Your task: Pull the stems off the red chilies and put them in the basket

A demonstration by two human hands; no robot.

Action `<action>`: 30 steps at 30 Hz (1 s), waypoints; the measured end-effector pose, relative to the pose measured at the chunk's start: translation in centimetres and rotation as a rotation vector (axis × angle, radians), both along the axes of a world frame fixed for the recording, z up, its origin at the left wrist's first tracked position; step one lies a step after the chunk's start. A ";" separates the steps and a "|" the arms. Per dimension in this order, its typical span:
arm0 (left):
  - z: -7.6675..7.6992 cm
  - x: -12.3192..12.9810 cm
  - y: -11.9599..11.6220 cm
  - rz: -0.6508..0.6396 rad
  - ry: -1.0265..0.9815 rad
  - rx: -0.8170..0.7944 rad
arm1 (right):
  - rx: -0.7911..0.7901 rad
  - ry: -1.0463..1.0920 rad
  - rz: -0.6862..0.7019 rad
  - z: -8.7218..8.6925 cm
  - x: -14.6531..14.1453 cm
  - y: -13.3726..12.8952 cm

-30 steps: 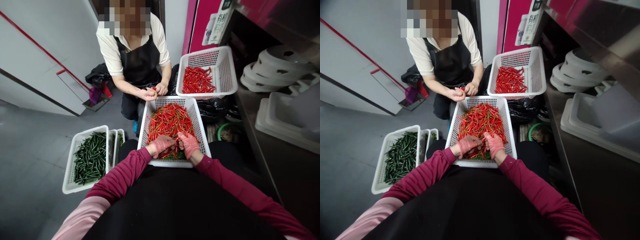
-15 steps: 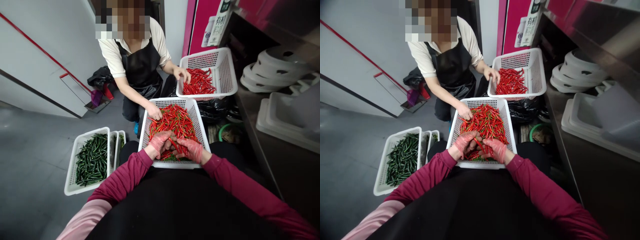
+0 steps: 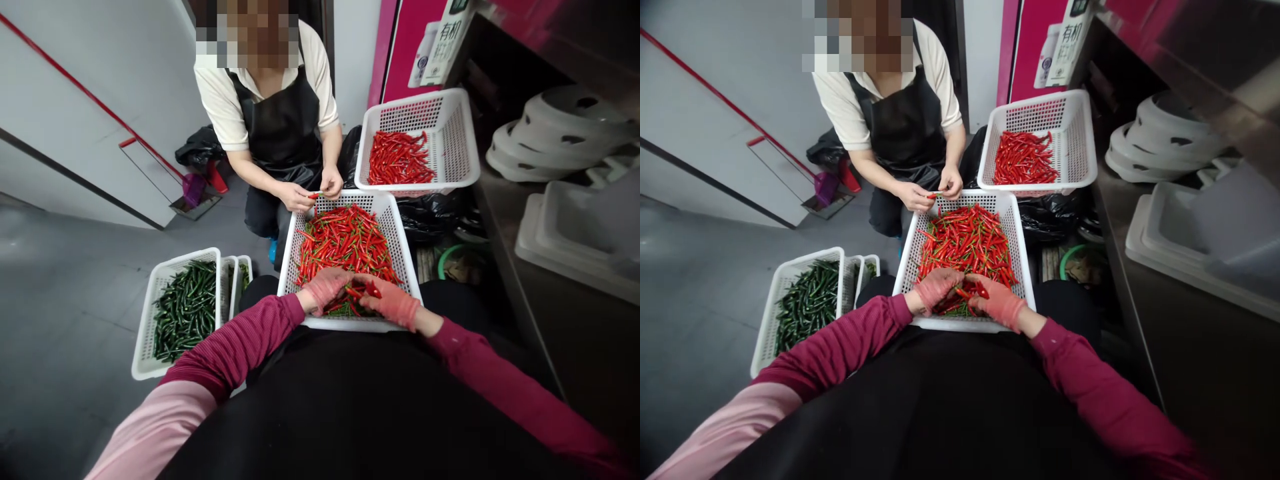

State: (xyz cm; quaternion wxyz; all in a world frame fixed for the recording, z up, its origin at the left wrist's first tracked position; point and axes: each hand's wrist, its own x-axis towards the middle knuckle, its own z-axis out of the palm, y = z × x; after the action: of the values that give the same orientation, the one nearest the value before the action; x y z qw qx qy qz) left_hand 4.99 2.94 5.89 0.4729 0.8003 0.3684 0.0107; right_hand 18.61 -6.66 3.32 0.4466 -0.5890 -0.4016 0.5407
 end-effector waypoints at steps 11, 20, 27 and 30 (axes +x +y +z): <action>-2.9 -1.4 0.8 -0.531 0.260 0.397 | -0.131 0.297 -0.147 -0.9 2.9 -0.5; -4.6 2.2 -0.3 -0.789 0.483 0.629 | -0.145 0.330 -0.263 -1.0 2.0 -0.5; -1.4 0.6 1.3 -0.394 0.240 0.261 | -0.236 0.271 -0.119 -1.1 2.2 -0.8; -0.9 1.2 0.7 -0.294 0.154 0.112 | -0.137 0.216 -0.154 -1.1 0.9 -0.1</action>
State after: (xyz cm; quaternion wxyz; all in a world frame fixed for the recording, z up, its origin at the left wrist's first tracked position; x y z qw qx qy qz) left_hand 6.15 3.62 4.94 0.3944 0.8691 0.2816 -0.0994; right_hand 19.49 -6.79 2.24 0.4862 -0.5856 -0.2668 0.5912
